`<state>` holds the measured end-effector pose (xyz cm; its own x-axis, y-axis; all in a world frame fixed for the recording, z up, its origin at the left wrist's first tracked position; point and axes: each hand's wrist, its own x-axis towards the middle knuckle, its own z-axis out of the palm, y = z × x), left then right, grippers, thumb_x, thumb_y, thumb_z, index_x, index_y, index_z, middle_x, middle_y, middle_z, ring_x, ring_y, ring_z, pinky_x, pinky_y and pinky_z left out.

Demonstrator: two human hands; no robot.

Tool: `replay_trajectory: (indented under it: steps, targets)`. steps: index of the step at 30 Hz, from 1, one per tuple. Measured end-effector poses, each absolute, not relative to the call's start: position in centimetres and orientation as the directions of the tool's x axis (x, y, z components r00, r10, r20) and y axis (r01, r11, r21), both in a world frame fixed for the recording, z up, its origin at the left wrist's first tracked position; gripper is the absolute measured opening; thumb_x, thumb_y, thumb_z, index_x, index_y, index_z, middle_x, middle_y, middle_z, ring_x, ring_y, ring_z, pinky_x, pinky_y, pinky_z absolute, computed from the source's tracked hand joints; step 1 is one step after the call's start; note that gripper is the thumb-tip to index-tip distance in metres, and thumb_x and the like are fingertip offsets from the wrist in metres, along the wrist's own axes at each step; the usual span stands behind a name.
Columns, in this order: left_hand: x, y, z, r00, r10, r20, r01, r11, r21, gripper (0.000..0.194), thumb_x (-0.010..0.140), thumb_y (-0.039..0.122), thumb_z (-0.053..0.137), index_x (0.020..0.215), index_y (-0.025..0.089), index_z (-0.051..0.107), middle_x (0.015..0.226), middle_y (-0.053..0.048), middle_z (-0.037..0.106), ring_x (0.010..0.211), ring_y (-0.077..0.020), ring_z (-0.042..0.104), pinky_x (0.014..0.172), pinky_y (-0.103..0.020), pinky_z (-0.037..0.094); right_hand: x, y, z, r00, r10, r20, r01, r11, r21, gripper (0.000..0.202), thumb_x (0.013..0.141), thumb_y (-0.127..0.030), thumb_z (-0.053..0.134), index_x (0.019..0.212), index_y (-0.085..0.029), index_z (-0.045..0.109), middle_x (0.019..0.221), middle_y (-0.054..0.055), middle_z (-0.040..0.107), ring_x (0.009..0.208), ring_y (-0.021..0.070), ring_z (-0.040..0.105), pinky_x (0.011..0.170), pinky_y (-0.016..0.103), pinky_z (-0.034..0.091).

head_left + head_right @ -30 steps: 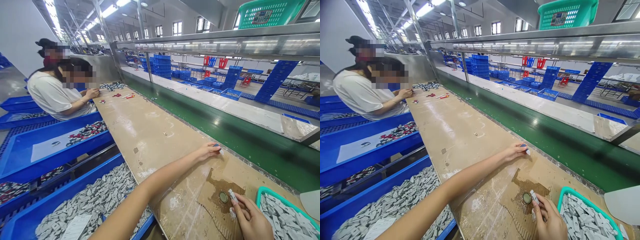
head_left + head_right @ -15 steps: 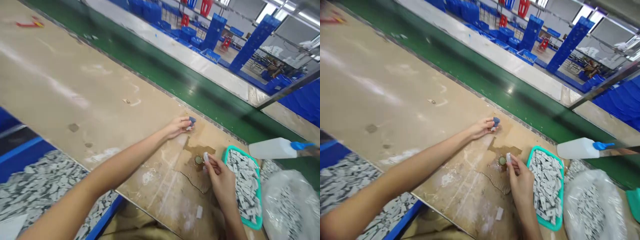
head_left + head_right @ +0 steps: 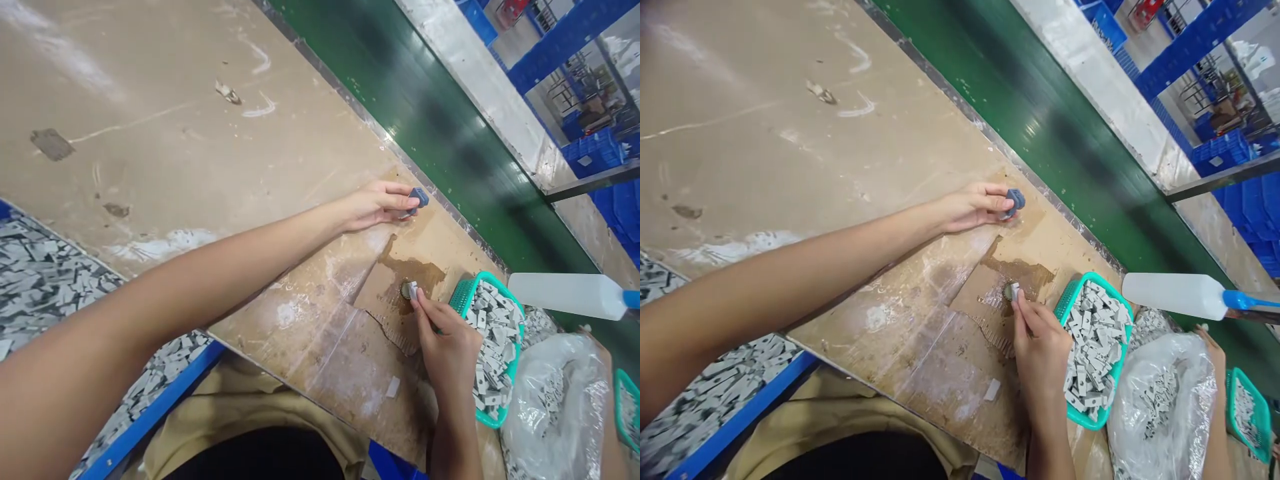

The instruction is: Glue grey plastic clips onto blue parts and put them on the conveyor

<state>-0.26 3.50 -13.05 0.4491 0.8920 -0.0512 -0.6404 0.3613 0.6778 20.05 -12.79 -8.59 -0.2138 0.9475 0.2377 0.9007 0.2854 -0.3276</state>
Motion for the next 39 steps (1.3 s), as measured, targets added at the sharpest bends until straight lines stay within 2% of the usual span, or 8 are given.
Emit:
replay_trajectory:
  steps: [7,14,18,21,24,27,34,39]
  targets:
    - [-0.3,3.4,-13.0,0.461,0.886,-0.049,-0.608,0.356,0.710,0.023,0.070,0.011,0.081,0.090,0.007,0.069,0.083,-0.004,0.069,0.077,-0.0115,0.066,0.090,-0.035,0.052,19.9,-12.7,-8.6,-0.256,0.937,0.239,0.912,0.315,-0.261,0.023,0.096,-0.029,0.056,0.100,-0.019,0.077,0.086,0.004,0.077,0.073,0.0152,0.072,0.063,0.023,0.056]
    - [-0.2,3.2,-13.1,0.450,0.891,-0.055,-0.578,0.337,0.743,0.025,0.069,0.010,0.082,0.091,0.006,0.068,0.083,-0.007,0.071,0.076,-0.0142,0.069,0.086,-0.036,0.053,19.8,-12.7,-8.5,-0.239,0.940,0.244,0.902,0.308,-0.301,0.024,0.096,-0.030,0.056,0.101,-0.020,0.077,0.088,0.005,0.077,0.075,0.0149,0.072,0.064,0.023,0.056]
    - [0.3,2.4,-12.9,0.473,0.879,-0.067,-0.531,0.345,0.774,0.029,0.063,0.009,0.085,0.086,0.006,0.069,0.080,-0.010,0.073,0.072,-0.0164,0.070,0.078,-0.035,0.055,19.9,-13.0,-8.1,-0.143,0.934,0.326,0.868,0.277,-0.412,0.021,0.094,-0.027,0.059,0.104,-0.021,0.076,0.090,0.005,0.077,0.076,0.0156,0.071,0.068,0.025,0.057]
    - [1.0,1.3,-12.5,0.520,0.852,-0.062,-0.431,0.324,0.842,0.028,0.058,0.007,0.085,0.082,0.007,0.071,0.078,-0.009,0.074,0.071,-0.0152,0.070,0.076,-0.032,0.056,20.0,-13.2,-7.7,-0.030,0.895,0.444,0.822,0.275,-0.499,0.022,0.091,-0.022,0.063,0.109,-0.024,0.074,0.092,0.004,0.076,0.076,0.0161,0.070,0.070,0.029,0.058]
    - [1.6,0.1,-11.9,0.588,0.808,-0.039,-0.328,0.282,0.902,0.027,0.057,0.007,0.084,0.081,0.010,0.072,0.081,-0.008,0.075,0.073,-0.0141,0.071,0.079,-0.030,0.057,20.2,-13.4,-7.5,0.026,0.826,0.562,0.791,0.327,-0.517,0.030,0.089,-0.015,0.064,0.114,-0.028,0.072,0.092,0.003,0.075,0.074,0.0159,0.070,0.068,0.030,0.058]
    - [2.1,-1.0,-11.6,0.642,0.766,-0.041,-0.307,0.306,0.901,0.027,0.057,0.008,0.083,0.081,0.011,0.072,0.081,-0.007,0.076,0.074,-0.0144,0.071,0.079,-0.030,0.057,20.4,-13.4,-7.4,0.007,0.789,0.614,0.767,0.390,-0.509,0.036,0.088,-0.011,0.063,0.117,-0.031,0.070,0.091,0.002,0.074,0.073,0.0152,0.069,0.066,0.029,0.058]
    - [2.8,-2.5,-10.9,0.731,0.679,-0.071,-0.314,0.426,0.848,0.028,0.058,0.010,0.084,0.083,0.010,0.072,0.080,-0.007,0.076,0.072,-0.0149,0.072,0.070,-0.025,0.058,20.6,-13.4,-7.3,-0.073,0.811,0.580,0.720,0.445,-0.532,0.046,0.087,-0.003,0.062,0.122,-0.032,0.067,0.095,0.003,0.072,0.077,0.0139,0.067,0.068,0.029,0.057]
    - [2.9,-2.9,-10.4,0.752,0.654,-0.078,-0.283,0.428,0.858,0.031,0.055,0.013,0.088,0.081,0.011,0.073,0.080,-0.008,0.076,0.072,-0.0154,0.072,0.070,-0.026,0.058,20.6,-13.4,-7.4,-0.101,0.835,0.541,0.700,0.446,-0.558,0.041,0.089,-0.006,0.060,0.121,-0.031,0.068,0.095,0.004,0.071,0.081,0.0152,0.068,0.070,0.030,0.058]
